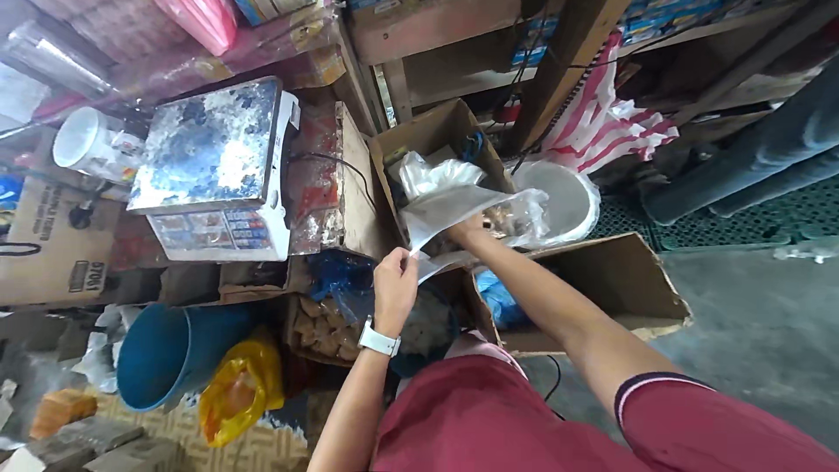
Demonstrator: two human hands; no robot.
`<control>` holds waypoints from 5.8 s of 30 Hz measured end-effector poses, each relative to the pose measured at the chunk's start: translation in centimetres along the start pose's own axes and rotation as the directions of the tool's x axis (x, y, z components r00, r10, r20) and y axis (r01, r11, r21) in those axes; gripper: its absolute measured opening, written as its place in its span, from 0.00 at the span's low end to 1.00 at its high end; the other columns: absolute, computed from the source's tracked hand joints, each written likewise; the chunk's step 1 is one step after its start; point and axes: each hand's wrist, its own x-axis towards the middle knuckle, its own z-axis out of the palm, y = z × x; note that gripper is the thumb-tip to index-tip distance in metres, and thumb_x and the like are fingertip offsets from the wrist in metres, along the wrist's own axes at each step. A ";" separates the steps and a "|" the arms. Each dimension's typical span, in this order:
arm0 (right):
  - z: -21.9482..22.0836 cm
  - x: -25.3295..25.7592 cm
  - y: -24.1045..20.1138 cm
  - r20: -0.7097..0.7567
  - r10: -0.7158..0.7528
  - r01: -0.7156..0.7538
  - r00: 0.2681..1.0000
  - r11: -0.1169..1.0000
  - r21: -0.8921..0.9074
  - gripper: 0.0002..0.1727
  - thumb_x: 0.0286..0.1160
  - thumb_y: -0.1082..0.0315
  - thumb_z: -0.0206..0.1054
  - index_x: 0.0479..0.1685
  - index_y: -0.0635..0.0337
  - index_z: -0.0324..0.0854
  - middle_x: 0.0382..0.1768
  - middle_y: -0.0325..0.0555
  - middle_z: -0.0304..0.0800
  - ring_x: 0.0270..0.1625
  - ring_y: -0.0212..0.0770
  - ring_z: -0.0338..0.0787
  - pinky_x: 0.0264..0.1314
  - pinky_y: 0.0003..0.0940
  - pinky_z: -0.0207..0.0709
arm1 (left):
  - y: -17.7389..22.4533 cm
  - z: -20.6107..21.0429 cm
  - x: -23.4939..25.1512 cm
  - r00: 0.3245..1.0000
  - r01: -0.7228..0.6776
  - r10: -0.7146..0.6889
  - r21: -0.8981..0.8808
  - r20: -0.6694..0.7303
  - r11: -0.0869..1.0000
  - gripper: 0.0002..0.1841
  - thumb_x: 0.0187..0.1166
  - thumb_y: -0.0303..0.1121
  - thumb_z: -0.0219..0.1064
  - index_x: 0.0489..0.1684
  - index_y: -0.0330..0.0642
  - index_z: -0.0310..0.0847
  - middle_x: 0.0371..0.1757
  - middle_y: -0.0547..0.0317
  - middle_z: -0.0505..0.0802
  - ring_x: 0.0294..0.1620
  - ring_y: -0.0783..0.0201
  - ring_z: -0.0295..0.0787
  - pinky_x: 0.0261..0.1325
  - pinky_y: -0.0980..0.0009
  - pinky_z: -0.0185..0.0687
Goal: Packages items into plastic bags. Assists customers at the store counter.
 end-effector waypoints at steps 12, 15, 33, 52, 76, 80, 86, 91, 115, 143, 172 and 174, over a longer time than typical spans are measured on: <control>0.8 -0.6 2.3 -0.308 -0.350 0.323 0.885 0.937 -0.136 0.13 0.81 0.77 0.62 0.57 0.68 0.87 0.54 0.70 0.90 0.55 0.74 0.91 0.53 0.70 0.82 | 0.5 0.9 1.7 0.995 0.069 -0.100 -0.544 -0.027 0.836 0.09 0.92 0.29 0.53 0.47 0.33 0.76 0.23 0.63 0.84 0.17 0.76 0.76 0.24 0.80 0.74; 1.1 -0.7 1.0 0.096 -0.449 0.458 0.888 0.849 -0.265 0.17 0.82 0.84 0.52 0.60 0.76 0.83 0.67 0.69 0.83 0.69 0.72 0.82 0.70 0.68 0.73 | 0.5 0.7 1.6 0.994 0.038 -0.088 -0.574 -0.059 0.818 0.07 0.91 0.27 0.53 0.45 0.34 0.75 0.21 0.65 0.83 0.17 0.76 0.77 0.24 0.81 0.75; 2.4 0.9 1.5 0.015 -0.364 0.361 0.931 0.917 -0.169 0.17 0.81 0.69 0.63 0.63 0.61 0.88 0.69 0.62 0.87 0.72 0.68 0.83 0.73 0.72 0.72 | -0.2 0.9 -0.1 0.997 -0.023 0.047 -0.317 0.068 0.948 0.15 0.90 0.33 0.54 0.54 0.27 0.79 0.31 0.52 0.85 0.26 0.64 0.81 0.37 0.65 0.82; -3.5 -3.4 3.8 0.218 -0.190 0.039 0.957 0.833 0.552 0.20 0.79 0.69 0.68 0.68 0.67 0.81 0.57 0.64 0.88 0.57 0.55 0.87 0.64 0.56 0.77 | -5.2 1.0 1.6 0.998 0.061 -0.063 -0.344 0.005 0.937 0.12 0.81 0.27 0.64 0.54 0.26 0.77 0.38 0.42 0.86 0.31 0.55 0.84 0.41 0.57 0.84; -2.2 -6.6 4.6 0.029 0.214 -0.055 0.976 0.116 0.992 0.17 0.94 0.67 0.49 0.73 0.62 0.69 0.39 0.44 0.78 0.32 0.35 0.79 0.36 0.31 0.77 | -5.5 2.1 4.3 0.998 0.040 -0.034 -0.100 0.061 0.994 0.16 0.87 0.33 0.61 0.59 0.27 0.85 0.55 0.34 0.91 0.59 0.46 0.88 0.69 0.49 0.77; -2.7 -6.6 5.8 -0.010 0.197 -0.016 0.980 0.131 0.991 0.13 0.93 0.68 0.50 0.65 0.64 0.71 0.32 0.41 0.78 0.26 0.32 0.79 0.31 0.28 0.77 | -5.6 2.4 6.5 0.998 0.061 -0.060 -0.309 0.012 0.949 0.17 0.88 0.31 0.60 0.63 0.25 0.80 0.55 0.32 0.89 0.55 0.47 0.87 0.62 0.51 0.81; -3.3 -5.4 7.6 -0.139 0.180 0.024 0.974 0.528 0.849 0.17 0.92 0.67 0.54 0.71 0.66 0.71 0.41 0.51 0.82 0.34 0.40 0.82 0.40 0.37 0.80 | -4.4 3.1 7.7 0.982 0.152 -0.188 -0.590 0.000 0.793 0.18 0.85 0.25 0.63 0.69 0.25 0.72 0.52 0.38 0.89 0.45 0.58 0.87 0.52 0.63 0.84; -3.5 -6.0 5.3 -0.328 -0.080 0.145 0.941 0.973 0.180 0.21 0.71 0.64 0.75 0.59 0.69 0.86 0.68 0.73 0.81 0.69 0.73 0.83 0.68 0.72 0.76 | -4.9 3.4 8.1 0.971 0.149 -0.235 -0.660 -0.043 0.736 0.15 0.86 0.21 0.57 0.67 0.24 0.71 0.41 0.43 0.88 0.34 0.62 0.85 0.42 0.67 0.84; 7.9 -2.4 -3.5 0.105 -0.073 -0.013 0.992 0.758 0.653 0.28 0.89 0.62 0.58 0.80 0.72 0.70 0.81 0.64 0.74 0.86 0.54 0.70 0.91 0.45 0.57 | -2.9 3.2 0.8 0.977 -0.213 0.205 -0.206 -0.057 0.955 0.11 0.78 0.20 0.60 0.53 0.21 0.81 0.37 0.43 0.92 0.36 0.59 0.91 0.47 0.60 0.87; -0.2 -4.3 3.8 -0.040 -0.434 0.435 0.900 0.897 0.071 0.19 0.82 0.73 0.62 0.69 0.64 0.82 0.70 0.68 0.83 0.71 0.71 0.84 0.72 0.70 0.74 | -3.3 1.6 5.5 0.999 0.030 -0.035 0.244 0.017 0.969 0.17 0.88 0.31 0.57 0.63 0.29 0.84 0.58 0.32 0.91 0.65 0.39 0.88 0.71 0.42 0.77; -1.9 -3.9 3.7 0.239 -0.287 0.262 0.928 0.956 0.131 0.27 0.74 0.48 0.73 0.63 0.60 0.87 0.62 0.67 0.88 0.68 0.70 0.85 0.70 0.75 0.71 | -2.6 2.1 9.2 0.998 0.031 -0.028 0.053 -0.059 0.998 0.19 0.92 0.33 0.50 0.67 0.27 0.79 0.54 0.30 0.91 0.59 0.41 0.89 0.67 0.44 0.79; -2.7 -3.0 1.1 0.245 -0.282 0.263 0.927 0.959 0.109 0.29 0.78 0.43 0.69 0.56 0.62 0.89 0.56 0.67 0.90 0.64 0.70 0.87 0.67 0.75 0.73 | -2.6 2.3 8.8 0.998 0.011 -0.007 0.069 -0.060 0.998 0.19 0.92 0.33 0.50 0.63 0.27 0.80 0.48 0.32 0.91 0.52 0.43 0.90 0.61 0.46 0.81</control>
